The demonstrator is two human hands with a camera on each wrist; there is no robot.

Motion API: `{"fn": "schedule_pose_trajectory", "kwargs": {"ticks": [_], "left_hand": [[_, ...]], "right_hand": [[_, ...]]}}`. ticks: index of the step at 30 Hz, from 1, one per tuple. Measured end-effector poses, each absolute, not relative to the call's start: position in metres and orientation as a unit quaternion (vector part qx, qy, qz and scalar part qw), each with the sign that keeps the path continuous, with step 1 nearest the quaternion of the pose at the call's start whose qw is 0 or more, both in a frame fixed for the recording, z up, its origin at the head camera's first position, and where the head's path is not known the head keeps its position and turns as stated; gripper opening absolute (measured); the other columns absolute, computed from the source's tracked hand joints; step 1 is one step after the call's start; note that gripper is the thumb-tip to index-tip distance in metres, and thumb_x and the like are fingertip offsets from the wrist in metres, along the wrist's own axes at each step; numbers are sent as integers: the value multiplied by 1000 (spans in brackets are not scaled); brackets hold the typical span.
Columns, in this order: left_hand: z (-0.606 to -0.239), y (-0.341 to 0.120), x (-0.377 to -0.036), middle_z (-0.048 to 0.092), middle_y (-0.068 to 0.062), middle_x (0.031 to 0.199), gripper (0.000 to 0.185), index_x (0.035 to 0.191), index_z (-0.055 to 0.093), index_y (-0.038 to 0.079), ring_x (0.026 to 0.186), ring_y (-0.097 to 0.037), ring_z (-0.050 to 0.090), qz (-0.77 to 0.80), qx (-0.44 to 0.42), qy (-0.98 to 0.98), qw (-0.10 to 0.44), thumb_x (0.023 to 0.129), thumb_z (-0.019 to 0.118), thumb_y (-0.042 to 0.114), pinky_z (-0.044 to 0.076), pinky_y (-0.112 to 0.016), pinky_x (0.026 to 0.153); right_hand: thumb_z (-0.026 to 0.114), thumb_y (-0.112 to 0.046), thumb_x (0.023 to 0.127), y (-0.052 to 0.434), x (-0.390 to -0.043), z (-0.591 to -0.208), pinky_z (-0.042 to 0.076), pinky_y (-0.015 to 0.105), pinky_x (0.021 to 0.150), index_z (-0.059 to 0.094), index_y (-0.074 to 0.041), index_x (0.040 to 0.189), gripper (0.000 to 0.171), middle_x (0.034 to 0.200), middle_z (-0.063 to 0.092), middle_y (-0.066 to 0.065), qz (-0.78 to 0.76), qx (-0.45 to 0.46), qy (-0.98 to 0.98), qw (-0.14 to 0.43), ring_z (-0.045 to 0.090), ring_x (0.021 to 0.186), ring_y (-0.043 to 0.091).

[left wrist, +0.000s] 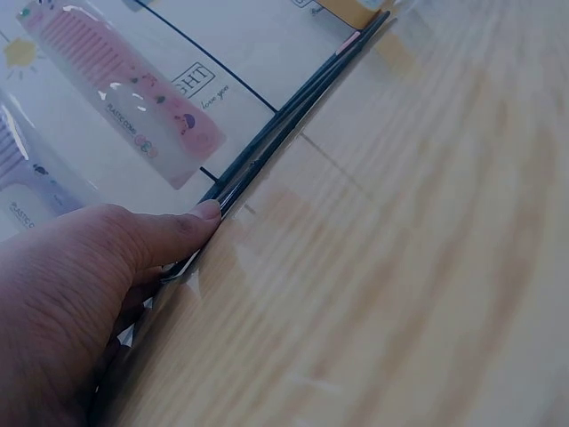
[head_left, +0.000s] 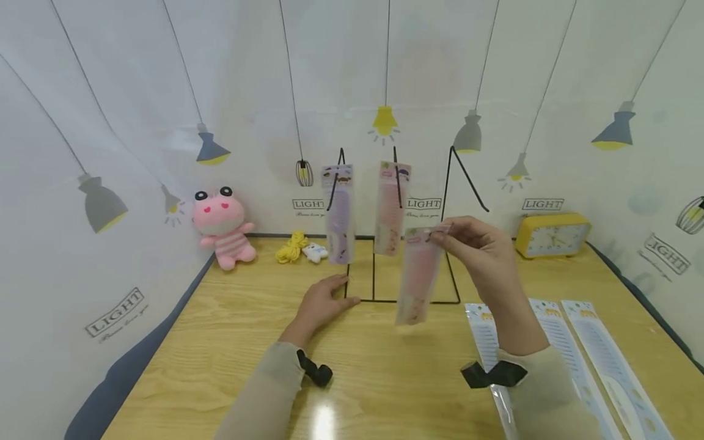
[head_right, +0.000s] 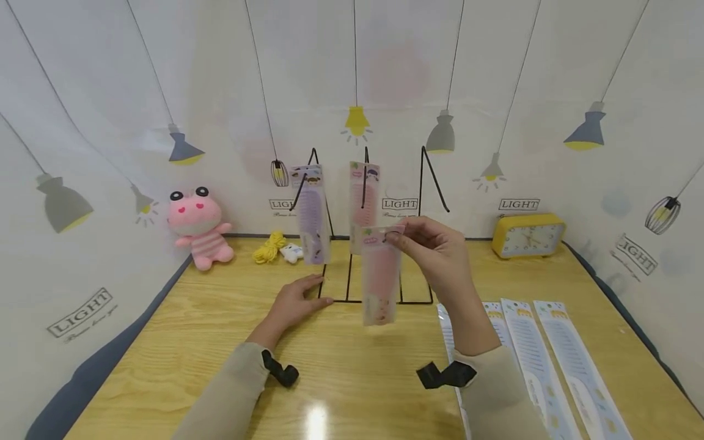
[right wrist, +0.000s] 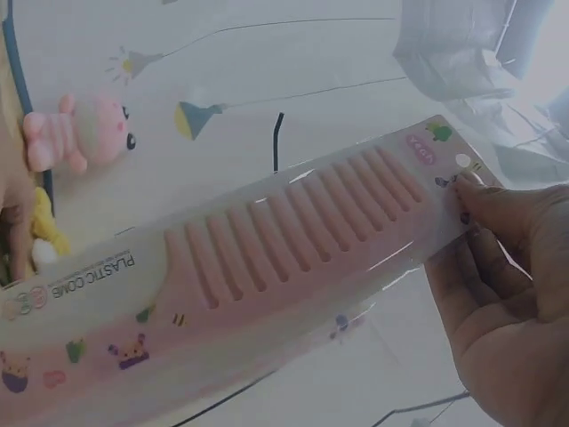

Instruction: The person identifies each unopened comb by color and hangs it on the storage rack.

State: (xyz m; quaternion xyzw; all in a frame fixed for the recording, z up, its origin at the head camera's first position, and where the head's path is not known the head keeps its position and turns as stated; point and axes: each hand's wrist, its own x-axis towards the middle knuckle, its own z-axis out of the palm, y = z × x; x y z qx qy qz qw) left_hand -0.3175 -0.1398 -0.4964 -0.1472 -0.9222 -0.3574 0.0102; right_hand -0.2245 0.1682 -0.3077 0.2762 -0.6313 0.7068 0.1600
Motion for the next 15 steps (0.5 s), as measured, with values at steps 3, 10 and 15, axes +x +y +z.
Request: {"fn": "schedule_pose_trajectory", "kwargs": {"ticks": [3,10,15], "left_hand": [[-499,-140,-316,45,-5,155,74,148,53,17,144,-29,39,-355,-147,-923,6,88,71,57,30,-49,119],[-502,-140,-312,44,-2,156,73,149,52,21,144,-27,38,-347,-140,-927,-8,88,71,57,29,-48,119],[-498,-143,-316,45,-1,155,73,149,52,21,144,-27,39,-349,-145,-926,7,88,70,59,30,-48,119]], "right_hand": [[71,3,91,154,-233,-299,58,26,80,70,7,101,11,97,73,5,699,280,-631,184,69,91,18],[75,-2,90,140,-252,-287,57,26,78,71,8,101,15,92,73,7,692,278,-633,208,67,87,18],[76,-9,91,136,-266,-289,57,26,82,73,3,101,16,93,73,5,662,254,-679,188,66,90,18]]}}
